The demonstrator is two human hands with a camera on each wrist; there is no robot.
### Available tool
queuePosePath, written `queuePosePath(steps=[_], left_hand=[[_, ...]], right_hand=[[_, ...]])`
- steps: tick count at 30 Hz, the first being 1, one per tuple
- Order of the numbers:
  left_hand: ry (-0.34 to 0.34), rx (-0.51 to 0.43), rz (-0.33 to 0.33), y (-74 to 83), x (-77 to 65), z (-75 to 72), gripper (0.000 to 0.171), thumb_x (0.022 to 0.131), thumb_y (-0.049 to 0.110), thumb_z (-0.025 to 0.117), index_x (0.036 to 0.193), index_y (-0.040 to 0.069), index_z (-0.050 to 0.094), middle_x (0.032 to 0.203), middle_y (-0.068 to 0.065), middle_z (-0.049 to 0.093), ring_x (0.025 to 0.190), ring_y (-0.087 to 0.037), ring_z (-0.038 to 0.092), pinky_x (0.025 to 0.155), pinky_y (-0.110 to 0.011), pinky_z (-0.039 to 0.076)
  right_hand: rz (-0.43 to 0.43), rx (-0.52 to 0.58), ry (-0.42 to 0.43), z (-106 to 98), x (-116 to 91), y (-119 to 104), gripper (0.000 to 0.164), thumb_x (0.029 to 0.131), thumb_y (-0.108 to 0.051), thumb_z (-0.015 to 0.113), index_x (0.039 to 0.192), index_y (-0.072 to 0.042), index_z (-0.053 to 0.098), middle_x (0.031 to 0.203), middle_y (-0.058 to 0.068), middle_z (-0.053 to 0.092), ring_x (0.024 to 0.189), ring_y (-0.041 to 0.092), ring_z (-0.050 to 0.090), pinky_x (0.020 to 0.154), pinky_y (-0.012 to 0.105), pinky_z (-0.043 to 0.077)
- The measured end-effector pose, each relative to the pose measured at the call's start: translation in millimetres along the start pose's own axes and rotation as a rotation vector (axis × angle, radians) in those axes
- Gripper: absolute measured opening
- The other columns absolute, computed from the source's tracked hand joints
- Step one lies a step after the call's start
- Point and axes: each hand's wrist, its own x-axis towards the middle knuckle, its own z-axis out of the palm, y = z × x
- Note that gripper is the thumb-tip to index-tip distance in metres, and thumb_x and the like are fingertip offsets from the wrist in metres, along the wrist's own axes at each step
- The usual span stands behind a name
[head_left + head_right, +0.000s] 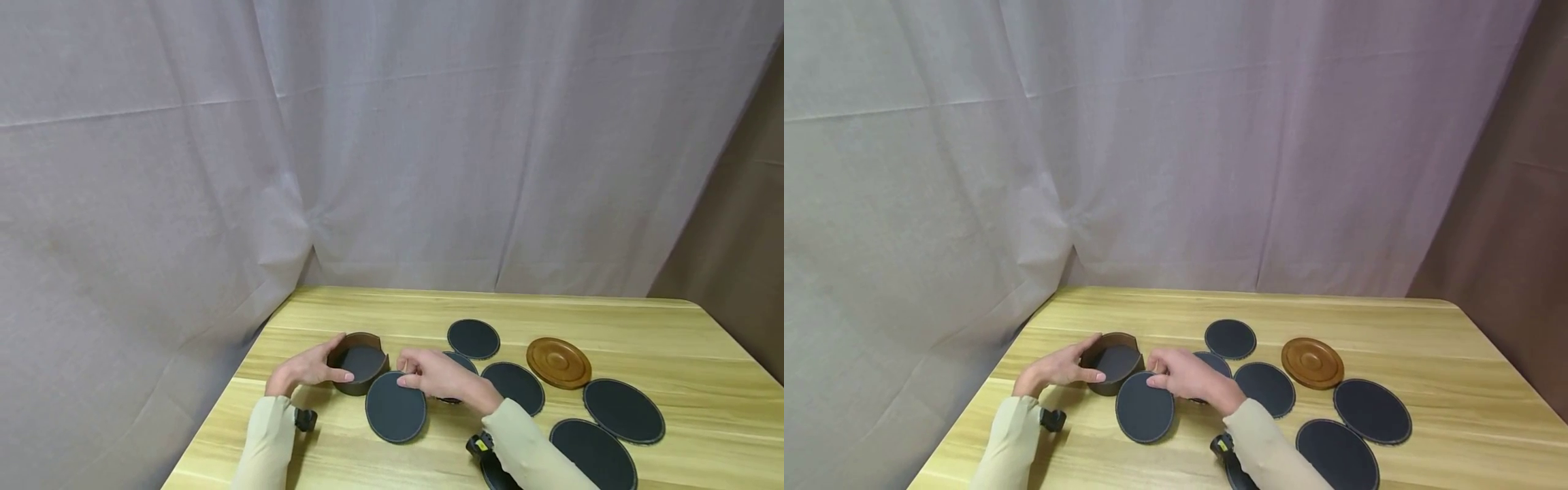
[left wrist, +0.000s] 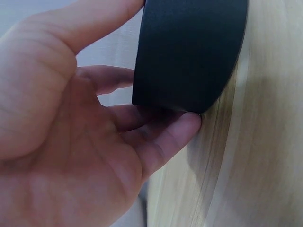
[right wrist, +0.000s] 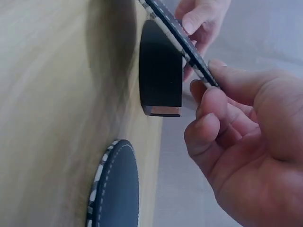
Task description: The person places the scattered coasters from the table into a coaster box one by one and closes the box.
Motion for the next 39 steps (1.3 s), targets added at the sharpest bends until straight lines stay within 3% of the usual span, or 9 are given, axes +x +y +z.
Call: queuePosePath(steps=[11,18,24,31,39], left_hand=[[0.004,0.007,0.003,-2.3,-0.9,-0.9,0.100,0.083,0.037,0.078,0.157,0.006,0.019,0.162,-0.017,0.024,0.149,-0.036,0.023,0.119,-0.054,0.024],[0.016,-0.013,-0.003,-2.5,-3.0,-1.9,0.101,0.082,0.037,0.080,0.157,0.007,0.020,0.161,-0.017,0.026,0.148,-0.036,0.026,0.118,-0.055,0.024],[0.010,-0.015,0.005,-3.4,-2.8,-0.4,0.102,0.081,0.038,0.080,0.157,0.006,0.019,0.162,-0.017,0.024,0.149,-0.036,0.023,0.120,-0.054,0.022],[0.000,-0.026,0.032,-2.3,1.5,-0.2,0.103,0.081,0.034,0.081,0.157,0.004,0.017,0.161,-0.020,0.025,0.148,-0.038,0.026,0.119,-0.055,0.022],[-0.025,-0.023,0.057,-2.4,2.7,-2.0,0.101,0.082,0.034,0.079,0.157,0.003,0.018,0.159,-0.019,0.029,0.147,-0.036,0.029,0.119,-0.054,0.024]], right_hand=[[-0.022,0.119,0.104,-3.5,2.7,-1.9,0.014,0.098,-0.017,0.061,0.109,-0.007,0.061,0.080,0.001,0.065,0.052,0.008,0.053,0.052,0.025,0.050],[-0.026,0.130,0.242,-4.3,6.8,-2.6,0.013,0.097,-0.015,0.062,0.108,-0.007,0.062,0.080,0.003,0.066,0.052,0.024,0.060,0.048,0.026,0.050],[-0.016,0.135,0.340,0.7,9.4,-2.5,0.012,0.098,-0.015,0.061,0.109,-0.010,0.062,0.079,0.001,0.065,0.049,0.012,0.057,0.047,0.026,0.050],[0.005,0.196,0.396,9.2,20.1,-5.7,0.016,0.098,-0.015,0.061,0.113,-0.009,0.061,0.084,0.004,0.068,0.058,0.034,0.064,0.049,0.026,0.051],[0.051,0.219,0.522,13.8,31.9,-6.3,0.016,0.097,-0.013,0.062,0.113,-0.008,0.061,0.080,0.003,0.069,0.053,0.029,0.064,0.048,0.024,0.051]])
